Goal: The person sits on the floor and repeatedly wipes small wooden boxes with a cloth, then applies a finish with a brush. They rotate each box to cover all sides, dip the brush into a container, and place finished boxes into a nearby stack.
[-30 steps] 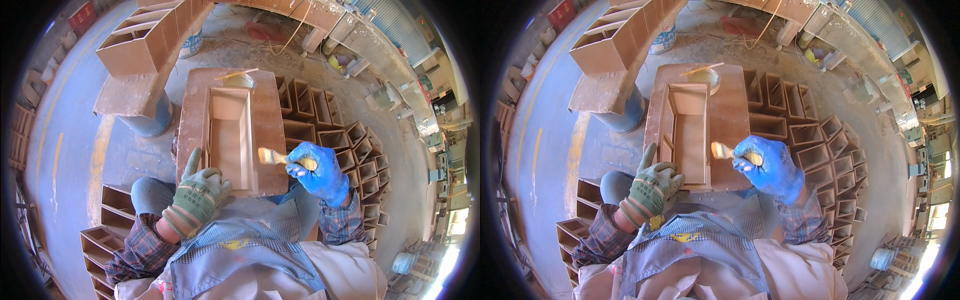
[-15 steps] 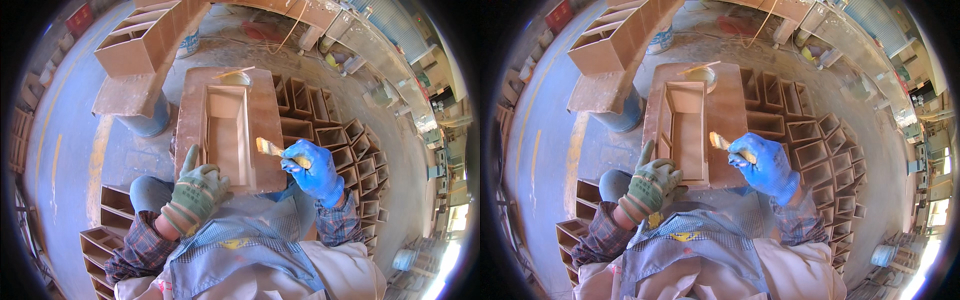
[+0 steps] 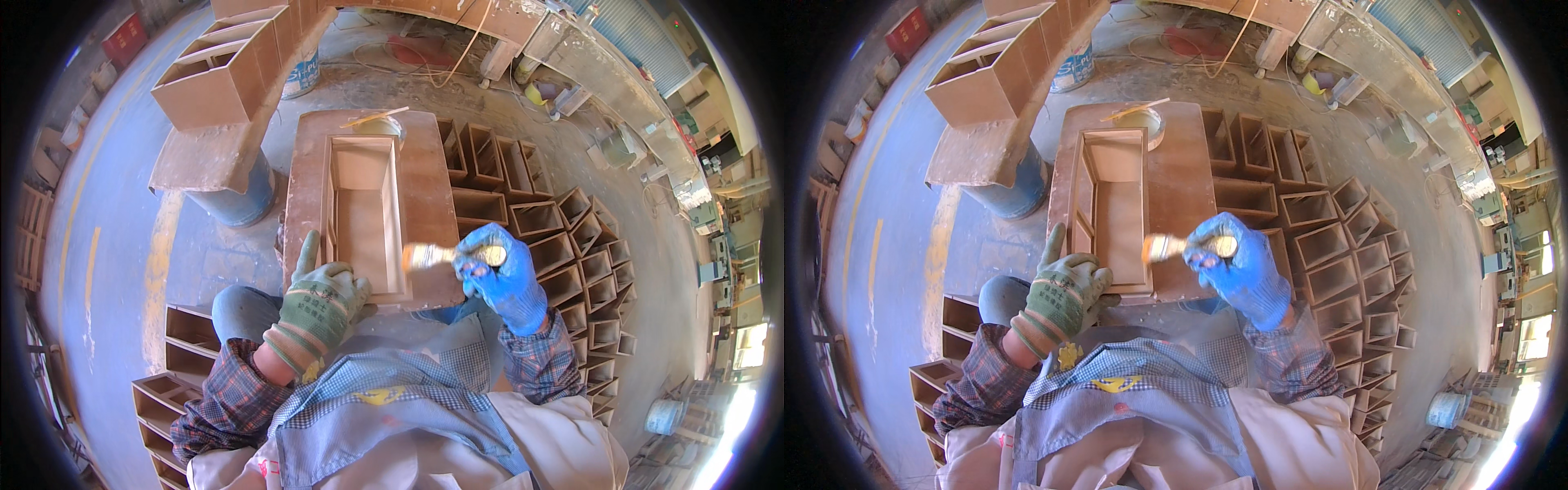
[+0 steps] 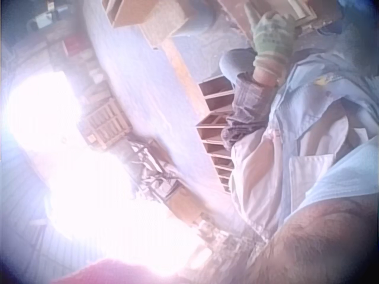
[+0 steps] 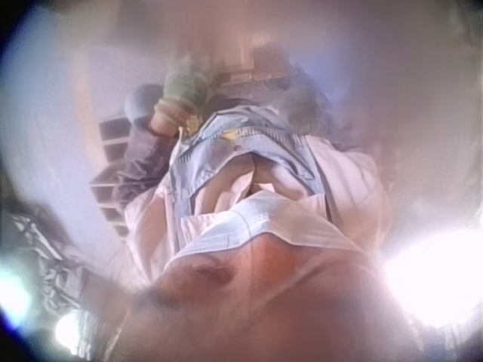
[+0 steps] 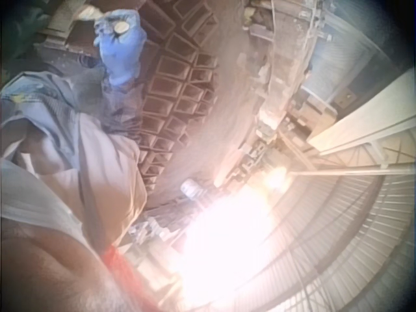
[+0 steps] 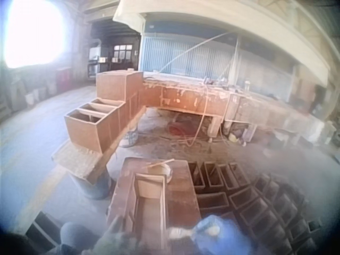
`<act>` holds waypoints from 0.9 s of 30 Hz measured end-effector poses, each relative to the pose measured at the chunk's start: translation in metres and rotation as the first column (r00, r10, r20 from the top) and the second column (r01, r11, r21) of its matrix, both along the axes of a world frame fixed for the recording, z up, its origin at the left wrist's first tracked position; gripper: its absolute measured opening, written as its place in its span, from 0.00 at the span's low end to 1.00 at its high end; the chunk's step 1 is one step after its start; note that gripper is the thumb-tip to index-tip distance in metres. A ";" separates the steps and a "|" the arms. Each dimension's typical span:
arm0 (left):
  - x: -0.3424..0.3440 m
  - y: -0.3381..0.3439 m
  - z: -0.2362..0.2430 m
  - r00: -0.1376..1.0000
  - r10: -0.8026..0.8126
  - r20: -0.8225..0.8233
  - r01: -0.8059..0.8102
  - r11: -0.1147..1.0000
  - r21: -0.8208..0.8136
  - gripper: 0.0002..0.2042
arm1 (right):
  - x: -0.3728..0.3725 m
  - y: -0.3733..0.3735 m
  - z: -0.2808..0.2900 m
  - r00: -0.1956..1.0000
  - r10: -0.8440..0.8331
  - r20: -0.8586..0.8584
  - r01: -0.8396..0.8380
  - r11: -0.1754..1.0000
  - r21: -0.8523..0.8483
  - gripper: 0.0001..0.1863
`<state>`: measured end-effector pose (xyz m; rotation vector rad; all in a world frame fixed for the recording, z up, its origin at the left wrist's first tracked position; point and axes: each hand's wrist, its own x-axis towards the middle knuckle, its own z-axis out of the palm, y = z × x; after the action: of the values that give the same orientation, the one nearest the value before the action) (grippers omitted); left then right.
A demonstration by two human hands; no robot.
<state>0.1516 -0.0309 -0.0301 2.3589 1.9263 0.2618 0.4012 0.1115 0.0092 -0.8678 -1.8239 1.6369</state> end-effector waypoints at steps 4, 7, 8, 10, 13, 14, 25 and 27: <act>-0.001 -0.003 0.005 0.998 0.026 -0.053 -0.025 0.999 0.022 0.11 | -0.011 0.011 -0.008 0.969 -0.179 -0.171 0.178 0.984 -0.023 0.13; -0.007 -0.001 0.006 0.996 0.070 -0.048 -0.069 0.997 0.034 0.10 | -0.016 0.035 -0.010 0.922 -0.306 -0.238 0.295 0.952 -0.085 0.13; -0.009 0.001 0.005 0.996 0.078 -0.040 -0.076 0.996 0.045 0.10 | -0.022 0.048 -0.011 0.925 -0.317 -0.211 0.310 0.949 -0.065 0.12; -0.012 0.006 0.002 0.993 0.105 -0.049 -0.099 0.990 0.104 0.10 | -0.037 0.077 -0.015 0.923 -0.346 -0.168 0.344 0.938 -0.041 0.12; -0.013 0.010 -0.001 0.993 0.117 0.002 -0.117 0.988 0.105 0.11 | -0.086 0.125 -0.041 0.905 -0.365 -0.219 0.358 0.931 -0.072 0.11; -0.014 0.010 -0.001 0.994 0.108 0.010 -0.108 0.989 0.105 0.11 | -0.105 0.141 -0.052 0.909 -0.367 -0.199 0.363 0.930 -0.057 0.10; -0.013 0.016 0.007 0.989 0.119 0.086 -0.121 0.992 0.022 0.04 | -0.205 0.237 -0.153 0.915 -0.326 0.236 0.267 0.930 0.252 0.16; -0.014 0.016 0.006 0.989 0.117 0.094 -0.120 0.993 0.021 0.05 | -0.201 0.234 -0.148 0.925 -0.333 0.184 0.287 0.928 0.238 0.15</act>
<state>0.1374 -0.0150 -0.0239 2.2084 2.0338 0.4005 0.2006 0.3451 -0.1384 -1.2138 -1.8468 1.1679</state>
